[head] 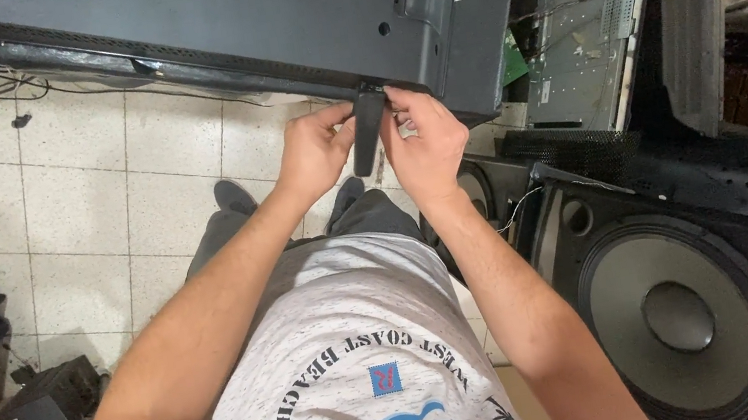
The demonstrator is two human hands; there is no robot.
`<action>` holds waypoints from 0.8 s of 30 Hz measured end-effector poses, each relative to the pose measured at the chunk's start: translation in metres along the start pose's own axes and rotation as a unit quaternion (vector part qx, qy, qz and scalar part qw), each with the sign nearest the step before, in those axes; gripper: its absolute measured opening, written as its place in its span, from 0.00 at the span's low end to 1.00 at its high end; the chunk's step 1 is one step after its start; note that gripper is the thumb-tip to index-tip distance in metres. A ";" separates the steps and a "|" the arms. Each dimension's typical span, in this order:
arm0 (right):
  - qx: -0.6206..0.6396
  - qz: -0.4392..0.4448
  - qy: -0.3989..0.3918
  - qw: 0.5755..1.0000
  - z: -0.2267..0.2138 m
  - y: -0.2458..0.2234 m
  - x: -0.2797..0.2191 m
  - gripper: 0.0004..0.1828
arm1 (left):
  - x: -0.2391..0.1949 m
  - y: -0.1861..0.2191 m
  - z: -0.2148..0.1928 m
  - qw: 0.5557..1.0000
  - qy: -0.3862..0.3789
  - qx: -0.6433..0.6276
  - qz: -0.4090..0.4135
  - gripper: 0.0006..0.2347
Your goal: The person attaches a black plastic TV stand to the back of a flat-screen TV using a screwdriver. They align the stand, insert screws, and tighten them to secure the stand in place.
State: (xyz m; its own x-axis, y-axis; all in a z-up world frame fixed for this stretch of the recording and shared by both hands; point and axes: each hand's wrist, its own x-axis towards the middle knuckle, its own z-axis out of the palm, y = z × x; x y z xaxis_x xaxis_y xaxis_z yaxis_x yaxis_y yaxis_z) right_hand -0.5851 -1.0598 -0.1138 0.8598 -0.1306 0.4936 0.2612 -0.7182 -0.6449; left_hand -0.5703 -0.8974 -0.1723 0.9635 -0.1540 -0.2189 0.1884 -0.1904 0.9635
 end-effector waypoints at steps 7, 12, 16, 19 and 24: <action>0.008 -0.013 0.005 1.000 0.001 0.005 0.000 0.15 | -0.003 0.010 0.002 0.998 -0.006 -0.056 -0.025 0.07; 0.006 -0.006 -0.004 1.000 0.000 0.008 0.001 0.13 | 0.000 -0.020 0.014 0.986 -0.058 -0.152 -0.041 0.04; 0.012 -0.009 -0.008 1.000 -0.001 0.007 0.003 0.13 | -0.001 0.000 0.008 0.989 -0.038 -0.139 -0.037 0.06; 0.009 -0.005 -0.005 1.000 -0.001 0.007 0.002 0.13 | -0.005 0.012 0.006 0.990 -0.008 -0.136 -0.046 0.03; -0.006 -0.003 -0.015 1.000 -0.005 0.009 0.002 0.13 | -0.010 0.018 0.011 0.996 0.037 -0.077 -0.039 0.06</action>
State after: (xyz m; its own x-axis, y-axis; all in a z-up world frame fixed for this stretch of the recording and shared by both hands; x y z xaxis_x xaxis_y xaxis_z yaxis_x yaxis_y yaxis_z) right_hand -0.5833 -1.0696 -0.1161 0.8707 -0.1054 0.4804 0.2616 -0.7279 -0.6338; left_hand -0.5787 -0.9096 -0.1544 0.9549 -0.0713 -0.2881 0.2853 -0.0465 0.9573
